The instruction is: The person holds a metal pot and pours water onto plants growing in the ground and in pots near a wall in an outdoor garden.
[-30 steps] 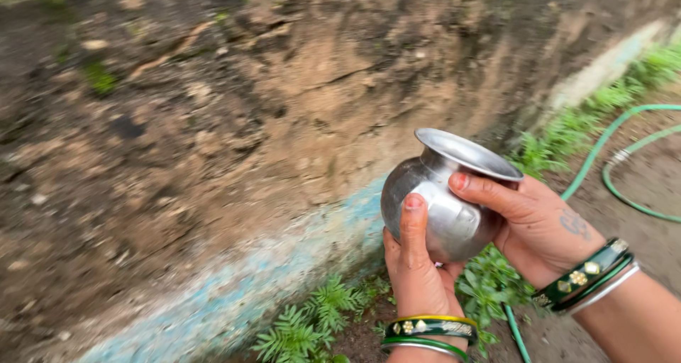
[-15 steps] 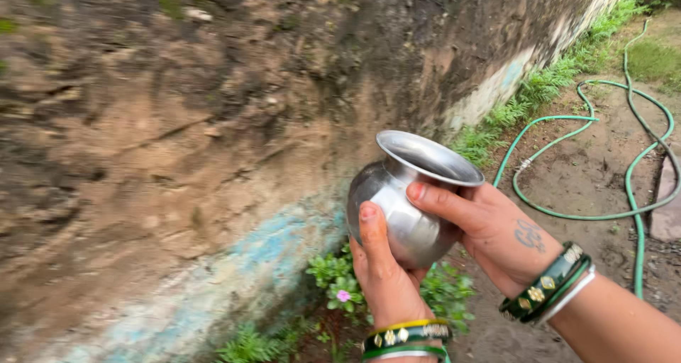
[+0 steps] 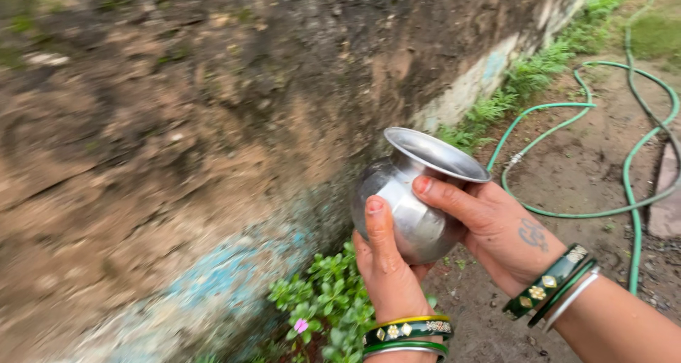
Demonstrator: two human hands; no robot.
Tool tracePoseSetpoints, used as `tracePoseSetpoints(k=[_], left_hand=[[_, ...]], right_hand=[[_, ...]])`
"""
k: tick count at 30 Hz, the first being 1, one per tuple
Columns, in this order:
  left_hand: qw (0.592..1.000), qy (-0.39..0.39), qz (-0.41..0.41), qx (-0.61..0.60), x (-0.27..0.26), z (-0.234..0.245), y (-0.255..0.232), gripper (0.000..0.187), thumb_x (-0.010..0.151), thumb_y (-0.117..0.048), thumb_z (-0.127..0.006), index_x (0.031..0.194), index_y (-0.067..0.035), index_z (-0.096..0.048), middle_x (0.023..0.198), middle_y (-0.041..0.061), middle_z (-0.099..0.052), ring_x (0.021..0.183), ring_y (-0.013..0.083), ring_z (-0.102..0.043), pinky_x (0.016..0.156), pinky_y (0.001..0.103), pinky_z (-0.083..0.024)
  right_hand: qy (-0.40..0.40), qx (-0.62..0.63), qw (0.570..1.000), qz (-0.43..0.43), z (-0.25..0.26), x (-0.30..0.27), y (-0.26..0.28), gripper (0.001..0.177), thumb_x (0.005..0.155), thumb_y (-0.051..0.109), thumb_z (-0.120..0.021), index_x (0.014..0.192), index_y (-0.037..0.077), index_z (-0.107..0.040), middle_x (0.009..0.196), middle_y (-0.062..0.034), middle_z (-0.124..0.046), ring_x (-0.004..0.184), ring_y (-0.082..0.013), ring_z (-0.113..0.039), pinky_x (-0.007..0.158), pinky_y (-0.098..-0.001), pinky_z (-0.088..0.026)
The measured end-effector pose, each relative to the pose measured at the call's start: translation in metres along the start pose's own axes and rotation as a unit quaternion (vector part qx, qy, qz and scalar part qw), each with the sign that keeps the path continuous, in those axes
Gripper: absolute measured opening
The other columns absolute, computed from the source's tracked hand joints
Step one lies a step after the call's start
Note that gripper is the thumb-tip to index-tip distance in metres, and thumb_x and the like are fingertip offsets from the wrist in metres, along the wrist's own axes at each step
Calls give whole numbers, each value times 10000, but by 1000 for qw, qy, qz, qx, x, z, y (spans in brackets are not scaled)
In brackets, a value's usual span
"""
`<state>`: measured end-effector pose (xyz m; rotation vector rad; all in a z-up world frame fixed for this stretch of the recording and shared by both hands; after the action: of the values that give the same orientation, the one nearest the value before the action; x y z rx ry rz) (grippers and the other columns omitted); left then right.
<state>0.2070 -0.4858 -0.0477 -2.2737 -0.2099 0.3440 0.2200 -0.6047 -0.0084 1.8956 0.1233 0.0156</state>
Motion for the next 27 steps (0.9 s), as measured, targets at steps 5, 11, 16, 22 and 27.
tracePoseSetpoints(k=[5,11,16,22,27], left_hand=[[998,41,-55,-3,52,-58,61,751,761,-576,-681,1318,-93,-539,1221,116,-676,1059,246,-707,853,413,-613],[988,119,-96,-37,154,-149,154,775,860,-539,-683,1390,-4,-501,1273,153,-652,1112,242,-653,973,397,-532],[986,143,-82,-35,227,-244,202,763,883,-530,-671,1391,15,-507,1297,155,-663,1151,239,-645,1007,387,-509],[983,179,-13,-35,277,-338,267,791,852,-574,-642,1417,-44,-481,1318,137,-629,1169,259,-642,967,421,-543],[981,191,-3,-39,309,-410,333,825,835,-589,-659,1412,-29,-474,1314,151,-627,1162,272,-645,958,434,-550]], right_hand=[[14,35,999,26,73,60,10,578,877,287,-720,1401,68,-612,1252,-44,-708,1157,-178,-647,953,-408,-540],[6,13,999,47,178,170,34,560,905,270,-707,1424,83,-607,1242,-56,-718,1132,-201,-663,927,-416,-557],[-23,-14,996,85,263,255,77,536,925,232,-727,1436,94,-639,1238,-36,-709,1128,-174,-644,929,-380,-529],[-98,-13,994,49,366,319,105,492,944,240,-734,1403,75,-676,1223,-30,-705,1092,-178,-641,863,-406,-524],[-82,1,994,70,448,364,130,526,920,252,-748,1417,102,-662,1267,-29,-725,1141,-174,-659,916,-399,-540]])
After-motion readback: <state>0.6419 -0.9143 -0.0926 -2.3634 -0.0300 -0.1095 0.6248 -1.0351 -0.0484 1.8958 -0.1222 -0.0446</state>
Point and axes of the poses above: each hand's wrist, its own x-axis towards the middle knuckle, its own z-axis out of the back of the hand, y = z × x, the point moved 5 cm from there along x, towards the middle knuckle
